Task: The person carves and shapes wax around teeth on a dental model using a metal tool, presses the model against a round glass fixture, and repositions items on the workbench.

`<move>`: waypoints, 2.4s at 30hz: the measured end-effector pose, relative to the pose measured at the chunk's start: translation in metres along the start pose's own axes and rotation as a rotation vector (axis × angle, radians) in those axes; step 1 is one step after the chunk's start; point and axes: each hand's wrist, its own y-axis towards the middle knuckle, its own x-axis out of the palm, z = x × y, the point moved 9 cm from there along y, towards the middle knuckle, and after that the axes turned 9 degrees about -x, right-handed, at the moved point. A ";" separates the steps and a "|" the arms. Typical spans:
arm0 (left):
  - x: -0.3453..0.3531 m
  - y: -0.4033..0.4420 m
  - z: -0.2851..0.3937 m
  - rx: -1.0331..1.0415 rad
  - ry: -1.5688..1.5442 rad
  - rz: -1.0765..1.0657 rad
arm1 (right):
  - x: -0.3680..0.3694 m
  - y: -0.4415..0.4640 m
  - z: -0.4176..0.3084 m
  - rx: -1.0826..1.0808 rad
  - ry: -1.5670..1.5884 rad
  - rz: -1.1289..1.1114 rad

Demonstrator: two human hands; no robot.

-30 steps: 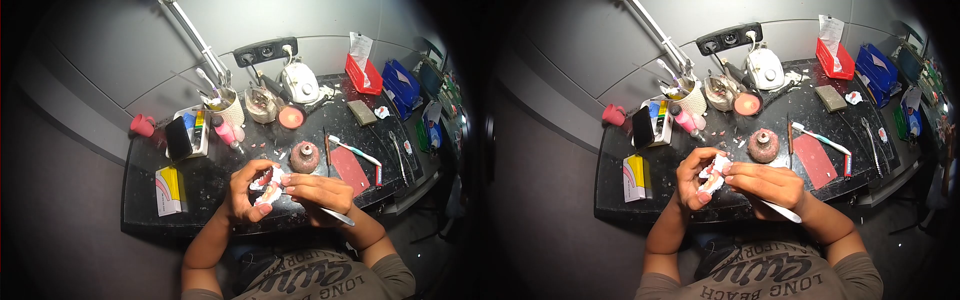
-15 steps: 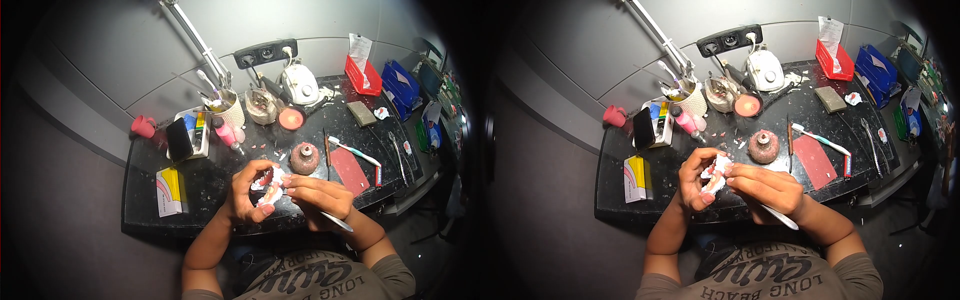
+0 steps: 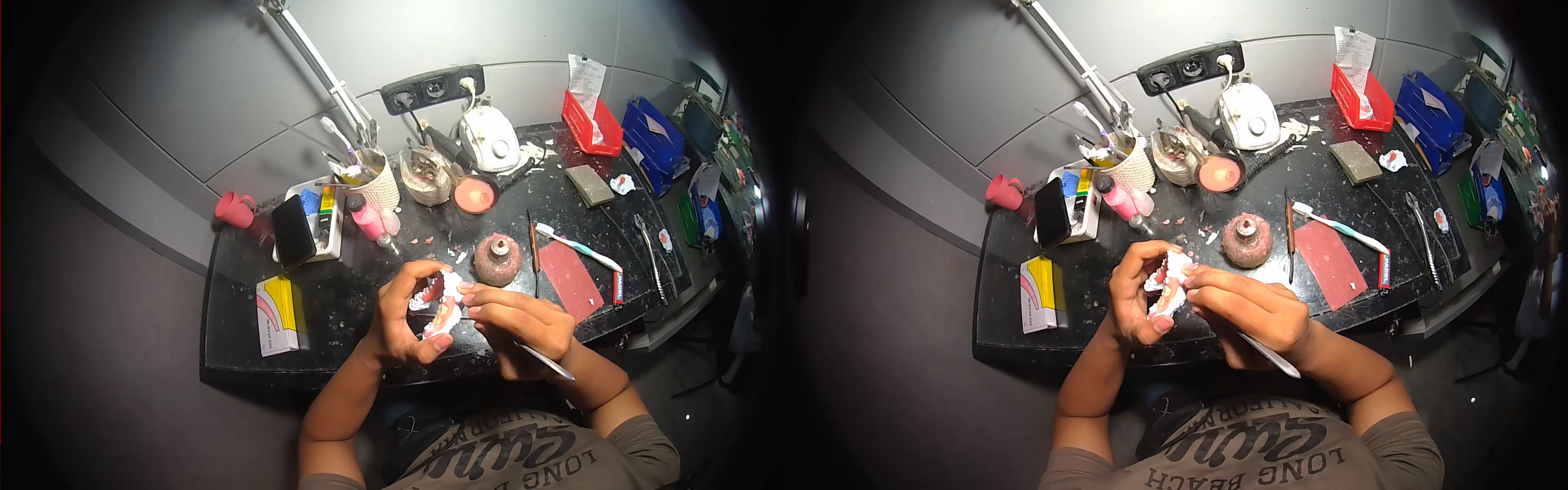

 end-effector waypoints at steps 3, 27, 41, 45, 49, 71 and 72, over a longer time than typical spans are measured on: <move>0.001 0.000 -0.001 -0.007 0.004 -0.014 | 0.000 0.000 0.001 0.004 0.002 0.003; 0.013 0.000 -0.024 -0.183 -0.363 0.012 | 0.011 -0.016 0.013 0.124 -0.052 0.246; 0.012 0.004 -0.005 -0.104 -0.452 -0.004 | -0.009 -0.010 0.022 0.170 0.084 0.254; 0.014 0.004 0.003 -0.080 -0.429 -0.013 | -0.005 -0.008 0.024 0.159 0.158 0.238; 0.014 0.001 0.004 -0.080 -0.425 -0.021 | -0.003 -0.007 0.032 0.156 0.217 0.222; 0.013 -0.001 0.016 0.049 -0.361 0.016 | 0.002 -0.008 0.038 0.214 0.346 0.202; 0.013 -0.001 0.015 0.032 -0.381 0.012 | 0.001 -0.008 0.038 0.214 0.346 0.201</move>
